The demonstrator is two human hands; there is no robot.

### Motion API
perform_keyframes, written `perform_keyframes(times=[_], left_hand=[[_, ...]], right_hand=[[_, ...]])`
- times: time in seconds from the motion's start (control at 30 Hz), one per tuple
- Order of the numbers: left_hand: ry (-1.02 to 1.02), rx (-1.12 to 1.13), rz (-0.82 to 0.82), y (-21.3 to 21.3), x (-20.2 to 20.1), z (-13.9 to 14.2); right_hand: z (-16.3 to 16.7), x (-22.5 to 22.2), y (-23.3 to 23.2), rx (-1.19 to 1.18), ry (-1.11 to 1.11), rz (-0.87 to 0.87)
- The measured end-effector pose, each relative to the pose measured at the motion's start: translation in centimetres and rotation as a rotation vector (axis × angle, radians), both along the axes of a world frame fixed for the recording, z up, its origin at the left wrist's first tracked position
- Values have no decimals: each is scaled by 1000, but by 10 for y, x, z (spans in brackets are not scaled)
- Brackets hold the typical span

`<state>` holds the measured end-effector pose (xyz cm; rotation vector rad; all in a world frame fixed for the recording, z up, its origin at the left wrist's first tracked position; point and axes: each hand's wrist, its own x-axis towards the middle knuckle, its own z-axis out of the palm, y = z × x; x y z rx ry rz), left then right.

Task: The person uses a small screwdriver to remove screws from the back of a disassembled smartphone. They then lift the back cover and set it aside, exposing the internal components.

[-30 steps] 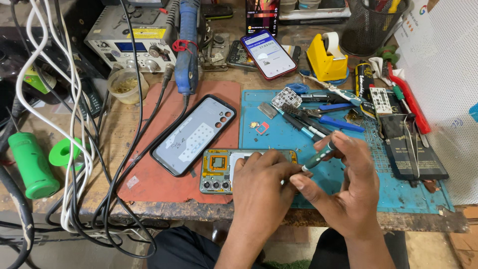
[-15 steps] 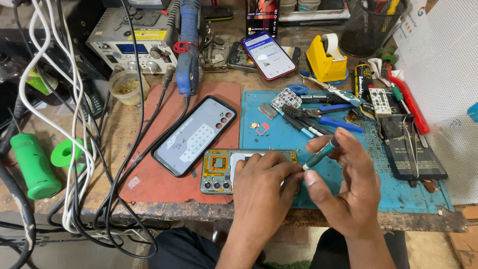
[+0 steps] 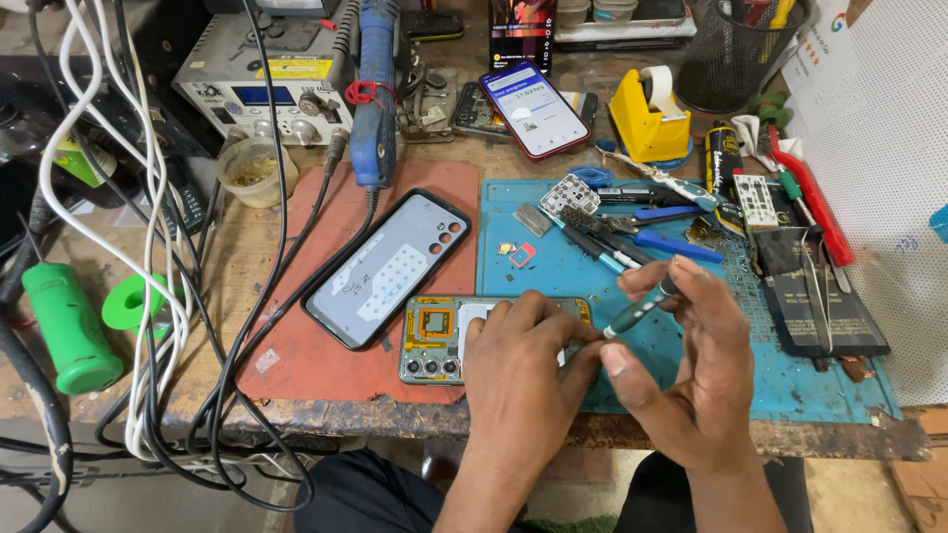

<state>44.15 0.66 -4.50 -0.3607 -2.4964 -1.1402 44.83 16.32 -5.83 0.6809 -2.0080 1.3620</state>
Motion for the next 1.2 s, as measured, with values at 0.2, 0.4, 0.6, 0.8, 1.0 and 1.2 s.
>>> perform_keyframes(times=[0.2, 0.4, 0.6, 0.8, 1.0, 1.2], left_hand=[[117, 15, -61, -3, 3, -1], [7, -15, -4, 0, 0, -3], [116, -1, -26, -1, 1, -4], [48, -3, -5, 1, 0, -4], [-40, -12, -19, 0, -1, 5], [13, 63, -150, -15, 6, 10]], right_hand=[[3, -1, -3, -126, -107, -13], [4, -1, -2, -60, -51, 4], [2, -1, -2, -18, -53, -74], [3, -1, -4, -80, -109, 20], [-1, -2, -2, -93, -92, -8], [-4, 1, 4, -249, -119, 53]])
